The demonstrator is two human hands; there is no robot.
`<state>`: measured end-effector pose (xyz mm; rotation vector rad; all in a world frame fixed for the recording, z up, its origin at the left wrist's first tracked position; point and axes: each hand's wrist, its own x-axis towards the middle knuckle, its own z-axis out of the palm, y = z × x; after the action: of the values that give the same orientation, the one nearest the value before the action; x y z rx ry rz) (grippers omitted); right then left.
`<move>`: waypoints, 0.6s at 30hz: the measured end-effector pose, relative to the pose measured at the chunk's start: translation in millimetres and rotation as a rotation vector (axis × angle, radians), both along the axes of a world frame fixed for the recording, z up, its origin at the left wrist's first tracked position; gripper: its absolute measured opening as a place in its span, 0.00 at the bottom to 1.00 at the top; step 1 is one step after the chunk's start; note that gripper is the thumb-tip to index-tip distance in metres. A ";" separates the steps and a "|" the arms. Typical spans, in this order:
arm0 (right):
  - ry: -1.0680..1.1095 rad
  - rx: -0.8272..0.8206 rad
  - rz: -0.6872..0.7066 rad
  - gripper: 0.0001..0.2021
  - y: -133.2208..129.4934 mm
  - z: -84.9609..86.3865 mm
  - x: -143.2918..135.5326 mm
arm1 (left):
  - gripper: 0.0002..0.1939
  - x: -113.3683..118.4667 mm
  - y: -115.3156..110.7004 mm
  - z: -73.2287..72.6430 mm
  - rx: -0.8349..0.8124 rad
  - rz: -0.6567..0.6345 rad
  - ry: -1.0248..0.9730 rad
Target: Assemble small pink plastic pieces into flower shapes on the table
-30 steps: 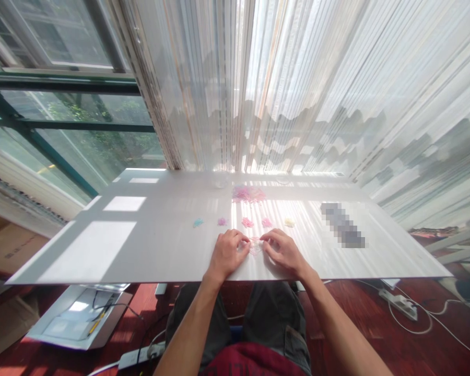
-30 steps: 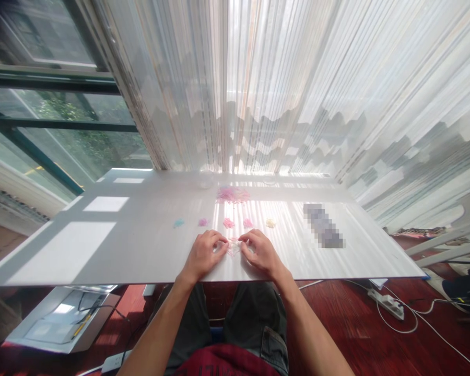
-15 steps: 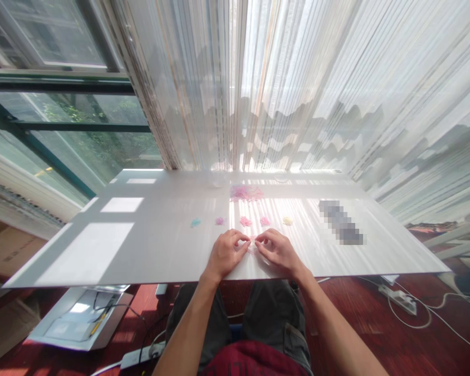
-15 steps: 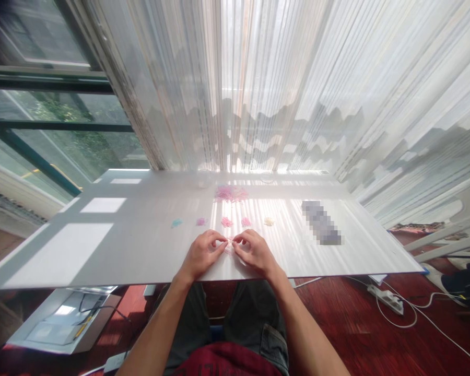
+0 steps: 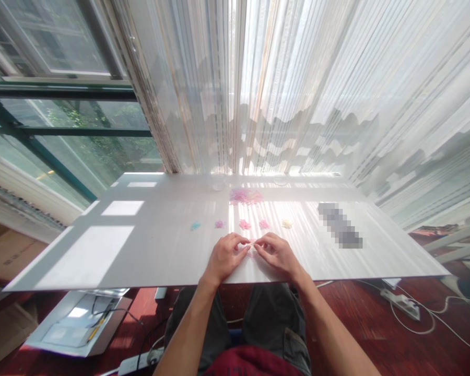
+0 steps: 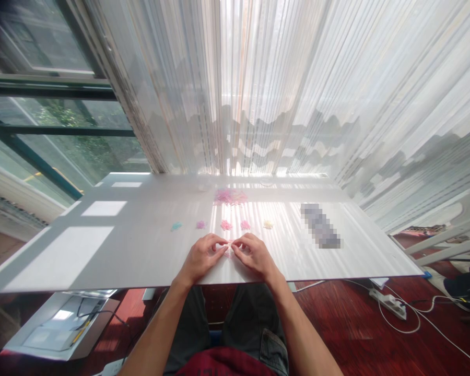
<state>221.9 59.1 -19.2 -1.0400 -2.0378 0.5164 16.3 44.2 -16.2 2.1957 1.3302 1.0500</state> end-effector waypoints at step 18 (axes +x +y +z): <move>0.017 -0.004 0.025 0.10 0.3 -0.5 0.9 | 0.04 0.9 -0.5 -0.9 -0.020 0.002 -0.025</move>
<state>222.8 59.4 -19.7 -1.0106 -2.0378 0.5401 17.2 43.7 -17.1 2.1603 1.3269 1.0560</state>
